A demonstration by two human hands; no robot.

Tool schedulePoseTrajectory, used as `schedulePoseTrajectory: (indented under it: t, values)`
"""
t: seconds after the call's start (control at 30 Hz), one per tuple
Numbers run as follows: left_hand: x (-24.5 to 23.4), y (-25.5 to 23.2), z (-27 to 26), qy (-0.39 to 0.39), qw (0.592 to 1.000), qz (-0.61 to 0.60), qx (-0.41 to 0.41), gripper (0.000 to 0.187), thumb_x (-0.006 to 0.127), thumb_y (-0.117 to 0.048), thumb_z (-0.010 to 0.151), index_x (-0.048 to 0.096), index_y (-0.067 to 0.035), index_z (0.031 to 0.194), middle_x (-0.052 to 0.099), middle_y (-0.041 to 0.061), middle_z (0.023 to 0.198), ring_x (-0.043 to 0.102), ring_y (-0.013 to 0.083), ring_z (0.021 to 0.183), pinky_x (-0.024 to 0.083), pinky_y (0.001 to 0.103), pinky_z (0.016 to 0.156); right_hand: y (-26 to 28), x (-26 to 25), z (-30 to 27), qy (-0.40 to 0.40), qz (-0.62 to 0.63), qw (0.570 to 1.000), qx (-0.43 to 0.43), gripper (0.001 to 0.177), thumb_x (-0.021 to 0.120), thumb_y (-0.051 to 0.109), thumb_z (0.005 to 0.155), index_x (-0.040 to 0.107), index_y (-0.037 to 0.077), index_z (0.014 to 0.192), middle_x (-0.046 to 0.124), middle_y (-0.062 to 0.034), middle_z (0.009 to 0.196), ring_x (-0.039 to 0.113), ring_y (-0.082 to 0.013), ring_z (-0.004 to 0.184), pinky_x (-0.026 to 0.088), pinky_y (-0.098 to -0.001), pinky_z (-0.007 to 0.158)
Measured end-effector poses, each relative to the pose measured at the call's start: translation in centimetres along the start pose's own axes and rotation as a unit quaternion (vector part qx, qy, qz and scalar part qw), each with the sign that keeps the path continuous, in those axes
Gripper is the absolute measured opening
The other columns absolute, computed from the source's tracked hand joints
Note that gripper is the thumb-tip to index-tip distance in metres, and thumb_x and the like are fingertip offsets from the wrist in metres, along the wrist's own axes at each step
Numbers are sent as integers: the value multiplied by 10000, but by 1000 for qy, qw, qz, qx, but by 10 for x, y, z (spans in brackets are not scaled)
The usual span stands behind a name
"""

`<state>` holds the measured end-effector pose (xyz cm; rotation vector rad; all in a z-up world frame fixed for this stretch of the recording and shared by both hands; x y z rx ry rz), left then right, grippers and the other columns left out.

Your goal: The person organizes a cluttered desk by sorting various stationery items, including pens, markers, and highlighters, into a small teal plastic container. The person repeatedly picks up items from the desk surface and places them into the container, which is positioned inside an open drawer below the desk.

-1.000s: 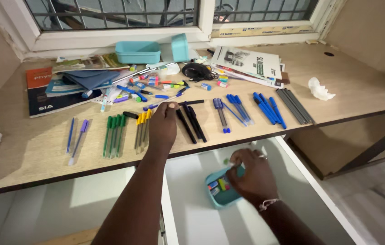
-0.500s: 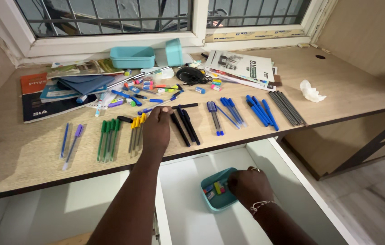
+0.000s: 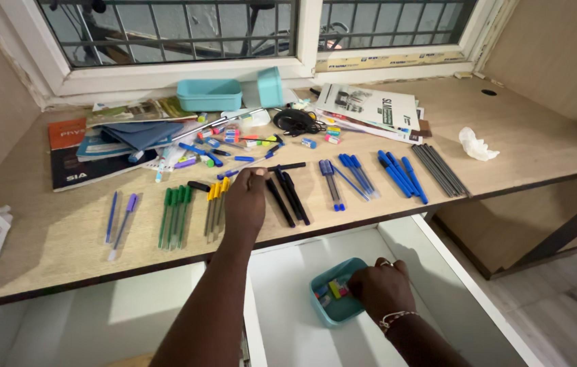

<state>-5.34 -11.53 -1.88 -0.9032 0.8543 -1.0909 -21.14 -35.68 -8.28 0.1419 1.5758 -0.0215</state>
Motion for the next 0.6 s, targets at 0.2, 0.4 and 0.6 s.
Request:
schedulePoseTrajectory:
  t: [0.2,0.4,0.6]
  values:
    - [0,2,-3,20,998,17,-57,338,583,-358,993,735,-65,1070,708,111,775,624,206,691,494,341,695,1,-1,1,9,0,1000,-7,112,742,254,840,829,310,882,762,19,857,637,-202,1019,414,-398,1001]
    - [1,-1,-3,23,999,-3,-43,315,627,-334,977,716,-37,1034,713,52,791,619,155,694,485,312,681,7,-4,1,65,8,998,15,116,729,281,877,809,273,961,765,-9,929,639,-223,1062,475,-394,1020]
    - [4,6,-1,13,999,-9,-29,311,677,-328,949,710,-30,1029,666,62,764,580,147,700,476,304,678,4,-10,-1,91,32,994,55,180,643,315,926,805,248,966,773,-18,950,626,-241,1135,414,-442,1097]
Point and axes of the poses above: each hand's wrist, its own z-axis towards the middle knuckle, its own x-axis out of the palm, y = z × x, the point moved 5 cm from there along z, towards the middle knuckle
